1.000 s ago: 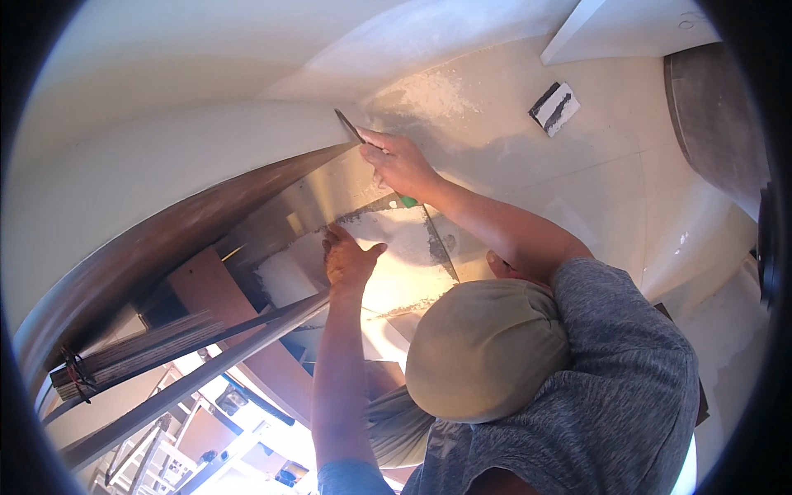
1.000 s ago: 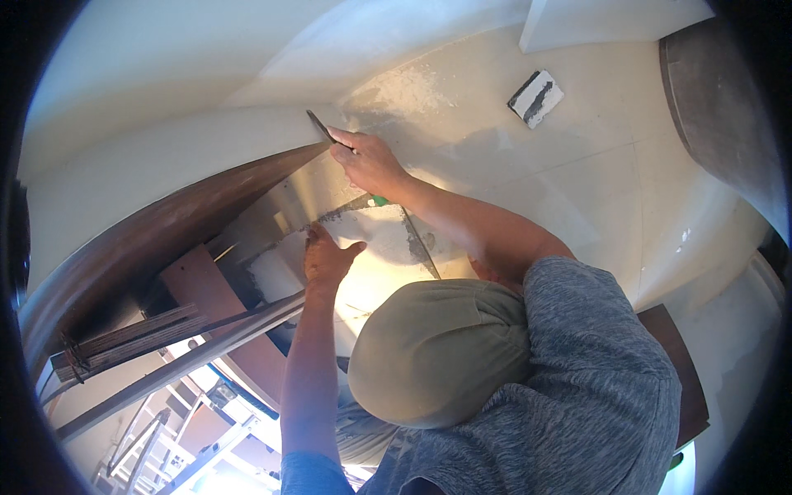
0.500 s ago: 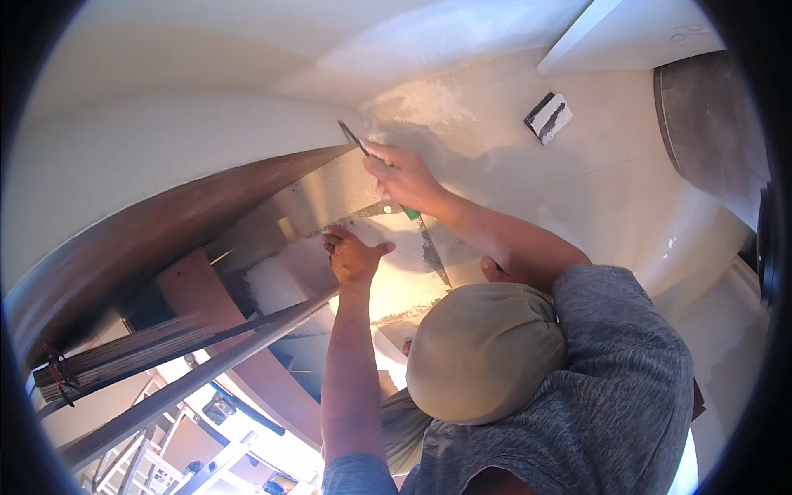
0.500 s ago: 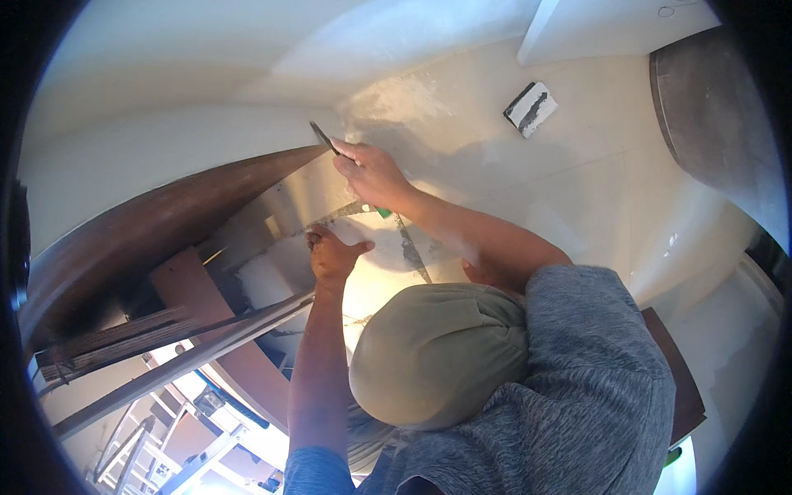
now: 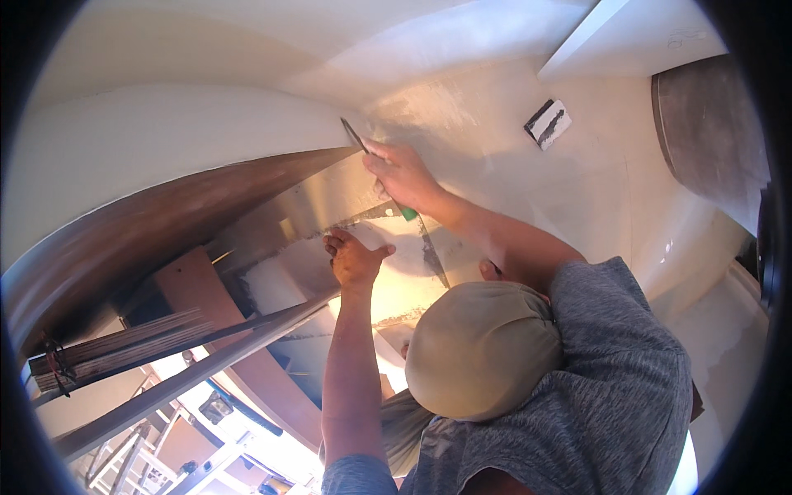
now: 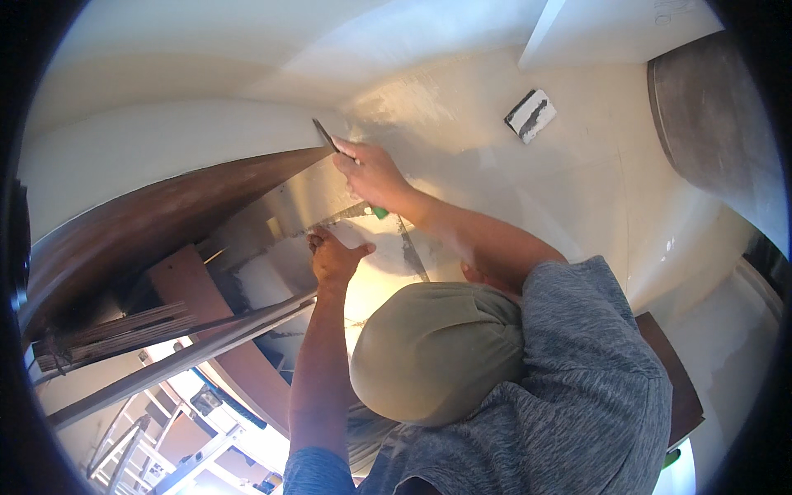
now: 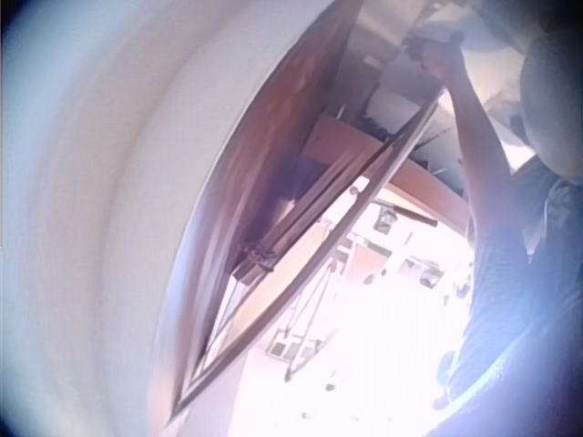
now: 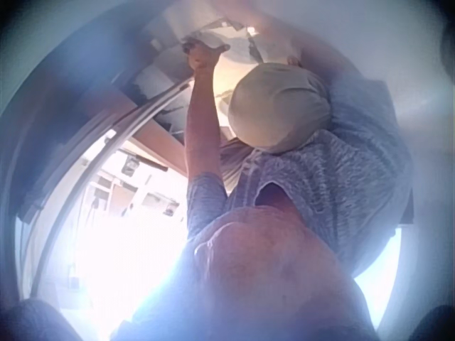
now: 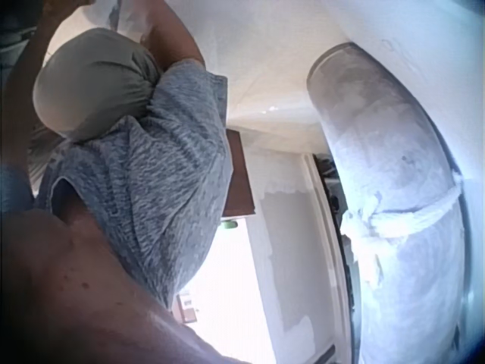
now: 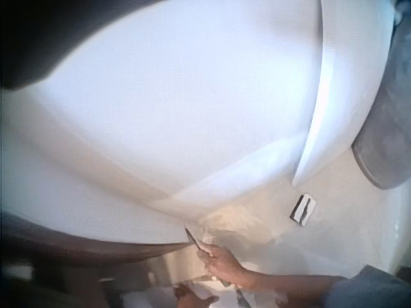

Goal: The person applies plaster to a ceiling corner using a trowel and a hawk. They repeatedly scoop material from the hawk and smooth it onto the ceiling surface, focusing on the junction between the ceiling and a wooden beam.

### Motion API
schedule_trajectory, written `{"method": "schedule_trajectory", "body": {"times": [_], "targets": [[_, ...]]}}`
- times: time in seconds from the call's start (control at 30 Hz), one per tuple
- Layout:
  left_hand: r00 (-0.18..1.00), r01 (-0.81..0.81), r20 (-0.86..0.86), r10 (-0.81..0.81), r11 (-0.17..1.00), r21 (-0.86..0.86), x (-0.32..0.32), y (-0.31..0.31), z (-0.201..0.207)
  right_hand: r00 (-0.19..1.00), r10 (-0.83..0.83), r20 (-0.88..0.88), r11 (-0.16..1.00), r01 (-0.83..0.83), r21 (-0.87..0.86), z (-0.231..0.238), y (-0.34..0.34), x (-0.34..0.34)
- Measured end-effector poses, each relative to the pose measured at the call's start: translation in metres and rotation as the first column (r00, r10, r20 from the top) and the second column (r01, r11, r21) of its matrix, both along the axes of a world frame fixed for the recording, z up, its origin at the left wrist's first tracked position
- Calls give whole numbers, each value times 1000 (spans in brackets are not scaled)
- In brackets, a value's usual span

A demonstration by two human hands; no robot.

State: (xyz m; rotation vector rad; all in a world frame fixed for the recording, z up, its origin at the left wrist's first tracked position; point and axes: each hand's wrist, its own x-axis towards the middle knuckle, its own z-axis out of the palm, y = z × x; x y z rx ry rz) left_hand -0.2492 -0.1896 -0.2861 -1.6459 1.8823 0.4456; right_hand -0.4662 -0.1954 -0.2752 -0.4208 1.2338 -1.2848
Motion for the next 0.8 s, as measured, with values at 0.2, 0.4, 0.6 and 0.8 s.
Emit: {"method": "schedule_trajectory", "body": {"times": [0.2,0.4,0.6,0.8], "targets": [[1000,-7,15,7,1000,1,3,-3,-4,998,-60,-26,997,58,-60,6,-9,2],[999,-20,40,19,1000,15,1,0,1,996,-14,85,1000,13,12,11,11,12],[999,-28,41,27,999,23,-4,1,4,998,-30,51,1000,30,11,6,-6,0],[998,-16,53,16,1000,14,5,-3,-6,996,-59,60,998,59,2,9,2,10]]}}
